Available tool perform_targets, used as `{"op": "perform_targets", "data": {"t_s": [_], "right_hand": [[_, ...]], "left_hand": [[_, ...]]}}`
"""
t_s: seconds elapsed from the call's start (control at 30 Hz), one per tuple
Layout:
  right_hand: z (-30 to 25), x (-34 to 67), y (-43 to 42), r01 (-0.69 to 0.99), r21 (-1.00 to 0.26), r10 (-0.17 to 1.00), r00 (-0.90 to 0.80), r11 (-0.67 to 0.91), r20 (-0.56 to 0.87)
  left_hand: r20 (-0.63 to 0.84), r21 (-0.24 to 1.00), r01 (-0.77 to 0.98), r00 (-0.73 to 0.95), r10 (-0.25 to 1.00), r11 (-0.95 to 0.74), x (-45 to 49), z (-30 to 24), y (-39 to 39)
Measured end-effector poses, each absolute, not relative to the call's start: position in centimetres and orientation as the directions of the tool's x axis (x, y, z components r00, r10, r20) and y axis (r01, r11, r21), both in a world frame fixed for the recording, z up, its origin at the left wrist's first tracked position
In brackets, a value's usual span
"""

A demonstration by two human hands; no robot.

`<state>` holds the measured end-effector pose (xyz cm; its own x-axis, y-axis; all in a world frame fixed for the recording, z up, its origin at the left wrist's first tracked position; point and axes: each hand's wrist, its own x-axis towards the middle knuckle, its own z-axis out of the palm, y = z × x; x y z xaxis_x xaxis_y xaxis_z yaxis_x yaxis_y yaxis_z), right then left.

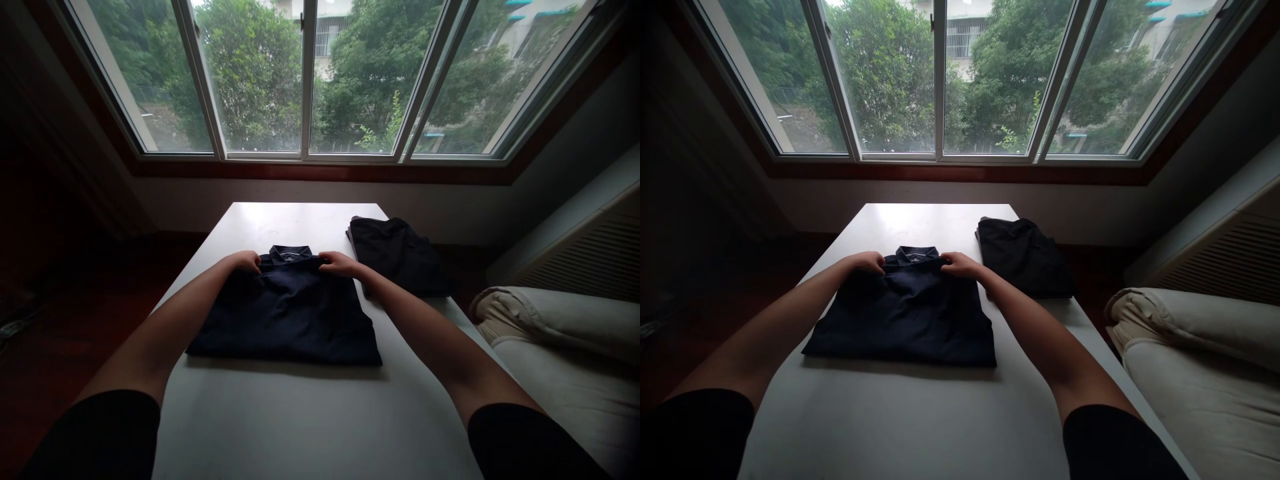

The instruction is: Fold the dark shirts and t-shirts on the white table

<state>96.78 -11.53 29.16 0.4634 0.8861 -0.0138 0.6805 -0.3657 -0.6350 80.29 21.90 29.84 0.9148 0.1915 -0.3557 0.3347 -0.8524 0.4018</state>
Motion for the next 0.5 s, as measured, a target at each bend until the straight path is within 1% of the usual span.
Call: {"op": "perform_targets", "data": {"t_s": [0.07,0.17,0.23,0.3,0.37,0.43,0.5], "right_hand": [[29.4,96.9,-12.1,0.667,-0.675,0.897,0.441,-0.317,0.015],[29.9,97.1,-12.6,0.645,-0.702,0.917,0.398,-0.302,-0.029],[30.1,97.4,-12.9,0.631,-0.699,0.915,0.395,-0.336,-0.083],[30.0,97.6,-13.0,0.631,-0.667,0.901,0.405,-0.396,-0.152],[29.8,97.6,-13.1,0.637,-0.645,0.896,0.402,-0.422,-0.189],[29.6,97.2,-13.1,0.622,-0.674,0.905,0.389,-0.398,-0.174],[29.7,96.5,-13.2,0.589,-0.727,0.915,0.380,-0.352,-0.135]], "left_hand": [[-0.327,0.430,0.310,0.929,0.173,-0.848,80.0,30.5,22.0],[-0.304,0.510,0.282,0.943,0.136,-0.813,79.3,31.4,22.0],[-0.299,0.615,0.257,0.951,0.082,-0.745,78.7,31.8,21.9],[-0.297,0.721,0.230,0.955,0.008,-0.654,78.1,32.0,21.6],[-0.290,0.788,0.204,0.955,-0.058,-0.581,77.7,32.0,21.3],[-0.282,0.820,0.194,0.955,-0.086,-0.539,77.5,31.9,21.2],[-0.276,0.835,0.199,0.958,-0.078,-0.514,77.4,31.9,21.2]]}}
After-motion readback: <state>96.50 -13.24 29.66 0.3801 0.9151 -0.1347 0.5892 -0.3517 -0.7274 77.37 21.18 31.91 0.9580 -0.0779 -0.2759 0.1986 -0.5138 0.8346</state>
